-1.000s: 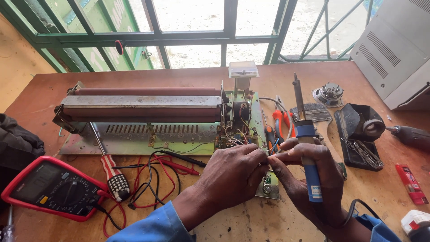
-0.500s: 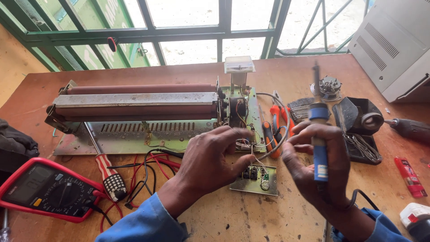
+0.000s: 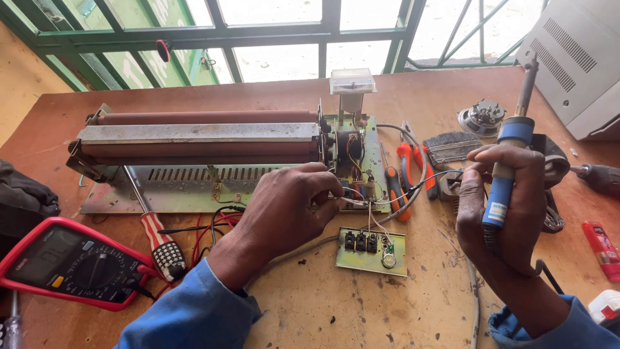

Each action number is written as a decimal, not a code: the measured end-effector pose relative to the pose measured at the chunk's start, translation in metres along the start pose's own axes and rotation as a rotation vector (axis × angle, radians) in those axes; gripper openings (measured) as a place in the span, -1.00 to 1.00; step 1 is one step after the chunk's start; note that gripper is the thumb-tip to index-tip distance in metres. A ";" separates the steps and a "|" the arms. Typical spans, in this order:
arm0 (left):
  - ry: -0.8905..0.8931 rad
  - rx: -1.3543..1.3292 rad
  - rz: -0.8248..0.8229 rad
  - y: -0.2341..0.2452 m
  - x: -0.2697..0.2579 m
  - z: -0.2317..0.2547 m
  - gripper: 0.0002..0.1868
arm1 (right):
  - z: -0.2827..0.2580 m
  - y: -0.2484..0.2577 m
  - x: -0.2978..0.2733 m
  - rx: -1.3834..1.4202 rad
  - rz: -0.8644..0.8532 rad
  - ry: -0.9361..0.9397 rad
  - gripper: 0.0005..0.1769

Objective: Soldering wires onto a circuit board as part of an electronics repair task.

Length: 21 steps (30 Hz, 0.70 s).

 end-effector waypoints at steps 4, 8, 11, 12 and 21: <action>-0.024 -0.053 -0.035 0.013 0.002 0.006 -0.92 | 0.016 -0.002 -0.002 -0.039 0.009 -0.078 -0.80; -0.046 0.009 -0.115 0.023 0.005 0.013 -0.83 | 0.021 -0.001 -0.001 -0.074 -0.006 -0.061 -0.82; -0.045 0.022 -0.133 0.031 0.007 0.013 -0.85 | 0.026 -0.002 0.000 -0.077 -0.020 -0.074 -0.79; -0.033 0.037 -0.144 0.033 0.006 0.011 -0.87 | 0.027 -0.003 -0.001 -0.083 -0.024 -0.088 -0.77; 0.233 0.111 -0.189 0.009 -0.001 -0.012 -0.81 | 0.005 -0.005 -0.002 -0.064 -0.060 0.120 -0.71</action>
Point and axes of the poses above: each hand's wrist, its own x-axis towards the middle knuckle, its own y-axis out of the back of the hand, z = x × y, the point moved 8 cm from there along x, towards the middle knuckle, and after that the axes turned 14 degrees about z, right-handed, at the moved point
